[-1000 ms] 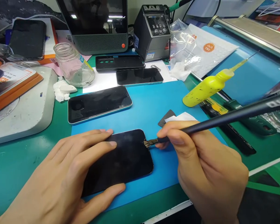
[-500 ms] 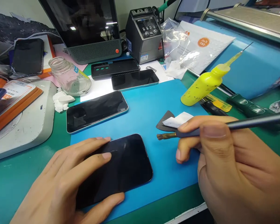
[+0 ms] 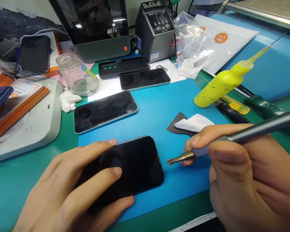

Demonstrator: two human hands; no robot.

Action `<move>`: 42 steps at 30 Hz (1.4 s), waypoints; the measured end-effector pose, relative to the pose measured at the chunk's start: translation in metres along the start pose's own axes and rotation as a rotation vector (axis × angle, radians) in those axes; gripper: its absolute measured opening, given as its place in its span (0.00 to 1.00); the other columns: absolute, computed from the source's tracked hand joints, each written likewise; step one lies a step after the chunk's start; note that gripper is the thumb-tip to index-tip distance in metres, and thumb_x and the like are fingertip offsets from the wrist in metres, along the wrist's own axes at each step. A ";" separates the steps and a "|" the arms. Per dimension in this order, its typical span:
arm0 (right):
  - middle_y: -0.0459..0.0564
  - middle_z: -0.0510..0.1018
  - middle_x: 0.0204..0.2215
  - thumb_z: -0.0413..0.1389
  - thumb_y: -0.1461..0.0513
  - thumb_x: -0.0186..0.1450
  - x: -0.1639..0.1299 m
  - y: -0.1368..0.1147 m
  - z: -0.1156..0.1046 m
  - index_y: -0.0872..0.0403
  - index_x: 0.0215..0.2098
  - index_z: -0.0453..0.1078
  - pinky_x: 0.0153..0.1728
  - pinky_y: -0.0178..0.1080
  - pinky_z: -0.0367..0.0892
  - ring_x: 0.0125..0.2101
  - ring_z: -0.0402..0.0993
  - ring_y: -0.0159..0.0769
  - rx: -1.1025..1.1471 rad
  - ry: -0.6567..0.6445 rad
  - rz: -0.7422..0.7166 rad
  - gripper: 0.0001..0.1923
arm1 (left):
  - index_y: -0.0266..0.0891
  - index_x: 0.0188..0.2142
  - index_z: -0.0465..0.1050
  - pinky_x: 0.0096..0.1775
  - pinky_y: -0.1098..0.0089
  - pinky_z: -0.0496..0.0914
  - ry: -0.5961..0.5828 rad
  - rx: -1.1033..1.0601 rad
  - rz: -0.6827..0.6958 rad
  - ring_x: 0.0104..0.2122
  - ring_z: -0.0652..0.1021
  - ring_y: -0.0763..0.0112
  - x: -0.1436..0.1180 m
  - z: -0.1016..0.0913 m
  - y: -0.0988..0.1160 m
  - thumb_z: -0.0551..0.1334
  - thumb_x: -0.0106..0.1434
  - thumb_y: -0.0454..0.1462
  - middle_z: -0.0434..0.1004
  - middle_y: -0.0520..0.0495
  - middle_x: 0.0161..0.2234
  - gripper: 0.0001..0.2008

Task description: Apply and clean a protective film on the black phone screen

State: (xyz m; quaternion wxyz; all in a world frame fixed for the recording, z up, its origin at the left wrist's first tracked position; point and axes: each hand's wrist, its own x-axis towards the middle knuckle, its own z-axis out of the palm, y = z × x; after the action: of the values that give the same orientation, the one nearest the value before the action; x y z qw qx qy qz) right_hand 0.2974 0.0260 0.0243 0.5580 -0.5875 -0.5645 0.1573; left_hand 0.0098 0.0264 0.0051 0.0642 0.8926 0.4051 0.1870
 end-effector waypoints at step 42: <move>0.43 0.82 0.33 0.54 0.66 0.80 0.009 -0.001 0.007 0.48 0.44 0.73 0.34 0.38 0.73 0.30 0.79 0.33 -0.139 -0.399 -0.324 0.08 | 0.41 0.61 0.71 0.60 0.54 0.68 0.104 -0.039 0.056 0.60 0.76 0.55 0.025 0.005 0.009 0.62 0.80 0.47 0.77 0.40 0.62 0.18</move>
State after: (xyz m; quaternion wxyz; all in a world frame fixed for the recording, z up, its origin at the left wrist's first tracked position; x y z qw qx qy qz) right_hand 0.2940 0.0367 0.0270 0.4119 -0.4837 -0.7596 0.1394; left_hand 0.0326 0.0392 0.0094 0.0552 0.8912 0.3792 0.2429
